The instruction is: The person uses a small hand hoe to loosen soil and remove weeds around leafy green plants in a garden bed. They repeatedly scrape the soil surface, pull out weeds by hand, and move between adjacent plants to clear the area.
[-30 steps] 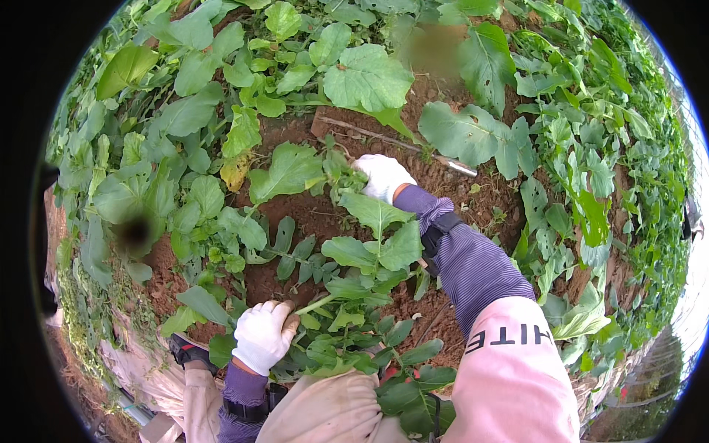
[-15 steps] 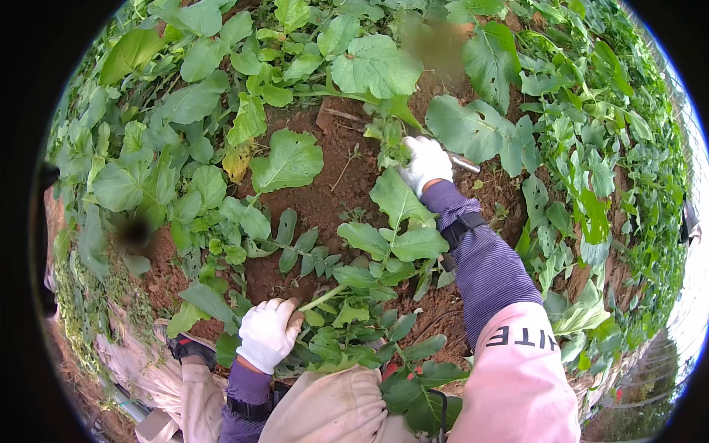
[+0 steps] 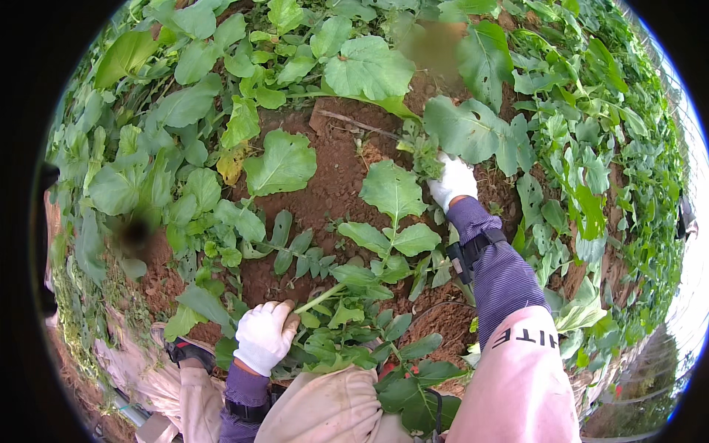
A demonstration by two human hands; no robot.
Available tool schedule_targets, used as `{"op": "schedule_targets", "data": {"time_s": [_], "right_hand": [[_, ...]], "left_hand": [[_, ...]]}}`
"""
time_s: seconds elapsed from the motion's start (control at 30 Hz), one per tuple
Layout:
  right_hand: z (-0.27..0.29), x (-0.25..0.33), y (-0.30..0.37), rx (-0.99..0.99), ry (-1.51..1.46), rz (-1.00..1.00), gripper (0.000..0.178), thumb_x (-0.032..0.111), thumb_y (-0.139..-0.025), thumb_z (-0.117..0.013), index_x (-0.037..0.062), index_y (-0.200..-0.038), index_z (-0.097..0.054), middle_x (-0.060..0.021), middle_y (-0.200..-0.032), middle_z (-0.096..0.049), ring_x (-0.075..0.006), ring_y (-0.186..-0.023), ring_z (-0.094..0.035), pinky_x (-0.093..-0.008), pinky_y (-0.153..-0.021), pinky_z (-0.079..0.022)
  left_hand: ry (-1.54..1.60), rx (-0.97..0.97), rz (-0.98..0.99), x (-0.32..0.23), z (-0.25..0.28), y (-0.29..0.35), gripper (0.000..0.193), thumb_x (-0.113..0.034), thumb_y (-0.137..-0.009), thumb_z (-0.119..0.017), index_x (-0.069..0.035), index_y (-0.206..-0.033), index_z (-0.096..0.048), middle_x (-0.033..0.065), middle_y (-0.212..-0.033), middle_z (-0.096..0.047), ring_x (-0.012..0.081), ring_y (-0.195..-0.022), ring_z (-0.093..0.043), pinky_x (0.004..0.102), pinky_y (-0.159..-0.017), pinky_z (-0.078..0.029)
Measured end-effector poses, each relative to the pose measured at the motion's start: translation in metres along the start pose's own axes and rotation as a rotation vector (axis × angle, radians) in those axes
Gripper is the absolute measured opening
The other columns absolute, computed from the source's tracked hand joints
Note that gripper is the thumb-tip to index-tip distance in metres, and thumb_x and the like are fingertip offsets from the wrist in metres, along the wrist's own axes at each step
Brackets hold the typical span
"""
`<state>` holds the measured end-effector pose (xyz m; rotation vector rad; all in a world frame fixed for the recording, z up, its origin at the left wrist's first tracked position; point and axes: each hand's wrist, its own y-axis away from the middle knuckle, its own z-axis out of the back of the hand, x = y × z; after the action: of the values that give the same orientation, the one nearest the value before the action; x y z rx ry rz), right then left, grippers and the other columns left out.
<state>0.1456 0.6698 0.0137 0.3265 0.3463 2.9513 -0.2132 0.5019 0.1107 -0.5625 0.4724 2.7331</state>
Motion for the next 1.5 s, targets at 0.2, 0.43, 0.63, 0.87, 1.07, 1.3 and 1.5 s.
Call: {"op": "schedule_targets", "data": {"time_s": [0.2, 0.43, 0.63, 0.87, 1.07, 1.3, 1.5], "right_hand": [[-0.017, 0.011, 0.034, 0.602, 0.449, 0.278, 0.033, 0.014, -0.082, -0.046, 0.0186, -0.115, -0.05, -0.0109, -0.101, -0.059, -0.0306, -0.093, -0.058, -0.0406, -0.077, -0.049], [-0.043, 0.059, 0.042, 0.401, -0.064, 0.911, 0.033, 0.02, -0.066, -0.061, 0.0114, -0.098, -0.058, -0.0129, -0.105, -0.05, -0.0305, -0.092, -0.053, -0.0362, -0.071, -0.049], [-0.089, 0.089, 0.047, 0.719, 0.147, 0.897, 0.032, 0.02, -0.063, -0.061, 0.0112, -0.094, -0.059, -0.0119, -0.098, -0.056, -0.0306, -0.085, -0.055, -0.0376, -0.069, -0.048], [-0.048, 0.053, 0.013, 0.43, 0.022, 0.51, 0.031, 0.028, -0.071, -0.057, 0.0076, -0.095, -0.061, -0.0132, -0.096, -0.06, -0.0314, -0.087, -0.058, -0.0387, -0.074, -0.047], [0.004, 0.02, -0.052, 0.225, 0.078, -0.226, 0.037, 0.035, -0.078, -0.052, 0.004, -0.096, -0.062, -0.0147, -0.095, -0.064, -0.0323, -0.09, -0.06, -0.0396, -0.079, -0.046], [-0.004, 0.038, -0.021, 0.246, -0.057, 0.128, 0.036, 0.026, -0.074, -0.058, 0.0093, -0.106, -0.056, -0.0179, -0.097, -0.062, -0.0318, -0.093, -0.059, -0.036, -0.081, -0.047], [-0.014, -0.077, 0.003, 0.046, -0.137, -0.242, 0.053, 0.018, -0.068, -0.062, 0.0109, -0.119, -0.048, -0.0199, -0.104, -0.059, -0.0336, -0.1, -0.056, -0.0374, -0.088, -0.044]], "left_hand": [[0.003, -0.007, 0.01, 0.001, 0.001, -0.004, 0.023, -0.021, -0.074, -0.062, -0.008, -0.092, -0.059, 0.0087, -0.077, -0.059, 0.0266, -0.067, -0.057, 0.0373, -0.061, -0.045], [-0.003, -0.01, 0.018, 0.007, -0.009, 0.002, 0.025, -0.028, -0.075, -0.062, -0.009, -0.091, -0.059, 0.0072, -0.073, -0.058, 0.0255, -0.068, -0.057, 0.038, -0.061, -0.045], [-0.016, -0.03, -0.002, -0.001, -0.003, 0.001, 0.025, -0.026, -0.074, -0.063, -0.008, -0.091, -0.059, 0.0075, -0.074, -0.058, 0.0257, -0.066, -0.057, 0.0379, -0.061, -0.046], [0.024, -0.042, -0.016, 0.005, -0.005, 0.0, 0.022, -0.02, -0.074, -0.062, -0.008, -0.092, -0.059, 0.0084, -0.075, -0.059, 0.0273, -0.068, -0.057, 0.0383, -0.06, -0.045], [0.007, 0.006, 0.006, 0.003, -0.002, -0.003, 0.022, -0.02, -0.074, -0.062, -0.008, -0.093, -0.059, 0.0091, -0.075, -0.059, 0.028, -0.068, -0.057, 0.0388, -0.06, -0.045], [0.019, 0.068, 0.032, 0.004, -0.001, -0.005, 0.023, -0.02, -0.075, -0.06, -0.008, -0.095, -0.06, 0.0121, -0.077, -0.06, 0.0303, -0.069, -0.058, 0.0404, -0.061, -0.046], [0.026, 0.079, -0.012, -0.001, -0.001, -0.009, 0.022, -0.018, -0.076, -0.059, -0.008, -0.095, -0.06, 0.0134, -0.078, -0.06, 0.0309, -0.07, -0.058, 0.0404, -0.062, -0.046]]}}
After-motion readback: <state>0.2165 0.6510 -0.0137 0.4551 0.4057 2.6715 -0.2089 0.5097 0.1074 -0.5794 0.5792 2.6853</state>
